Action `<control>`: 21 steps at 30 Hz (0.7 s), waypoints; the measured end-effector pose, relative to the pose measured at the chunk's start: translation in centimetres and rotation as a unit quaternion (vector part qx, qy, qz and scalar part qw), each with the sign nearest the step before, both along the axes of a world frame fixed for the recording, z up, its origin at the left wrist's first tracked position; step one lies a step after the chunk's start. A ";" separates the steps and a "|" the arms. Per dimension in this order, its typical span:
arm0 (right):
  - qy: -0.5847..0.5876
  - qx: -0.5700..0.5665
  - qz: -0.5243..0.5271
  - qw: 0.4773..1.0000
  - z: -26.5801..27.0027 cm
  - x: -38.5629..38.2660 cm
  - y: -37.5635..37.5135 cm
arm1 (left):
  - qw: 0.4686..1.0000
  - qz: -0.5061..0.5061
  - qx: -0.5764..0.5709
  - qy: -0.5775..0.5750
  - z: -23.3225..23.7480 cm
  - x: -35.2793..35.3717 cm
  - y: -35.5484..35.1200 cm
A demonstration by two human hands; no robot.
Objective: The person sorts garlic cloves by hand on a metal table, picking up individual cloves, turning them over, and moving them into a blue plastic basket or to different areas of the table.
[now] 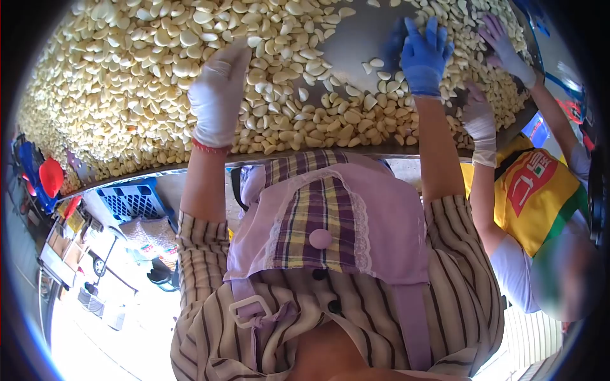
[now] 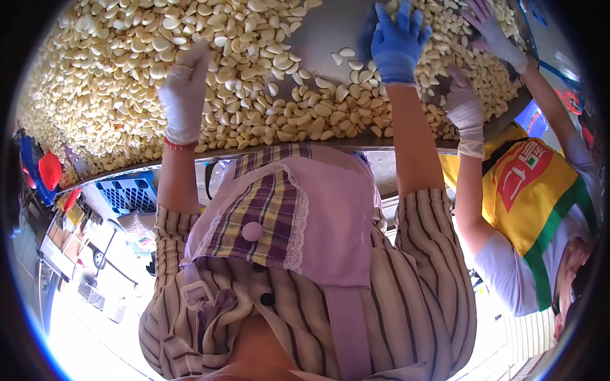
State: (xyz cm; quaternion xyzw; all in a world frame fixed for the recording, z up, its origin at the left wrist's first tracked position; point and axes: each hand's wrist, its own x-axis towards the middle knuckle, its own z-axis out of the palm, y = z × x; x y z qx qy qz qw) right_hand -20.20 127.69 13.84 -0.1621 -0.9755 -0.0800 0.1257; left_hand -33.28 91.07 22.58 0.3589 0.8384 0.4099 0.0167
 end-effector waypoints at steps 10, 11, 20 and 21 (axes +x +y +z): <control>0.009 -0.059 0.083 0.995 1.7 -6.6 -5.6 | 0.962 0.009 -0.269 0.050 -6.9 3.4 5.3; 0.042 -0.030 0.038 0.998 1.6 -6.3 -3.5 | 0.954 0.066 -0.281 0.082 -6.3 2.4 4.5; 0.160 -0.255 0.083 0.950 6.6 -2.8 -8.0 | 0.985 0.005 -0.161 0.057 -1.6 3.5 4.8; 0.179 -0.306 0.077 0.932 6.2 -2.5 -8.6 | 0.978 -0.038 -0.199 0.039 -2.3 4.3 5.7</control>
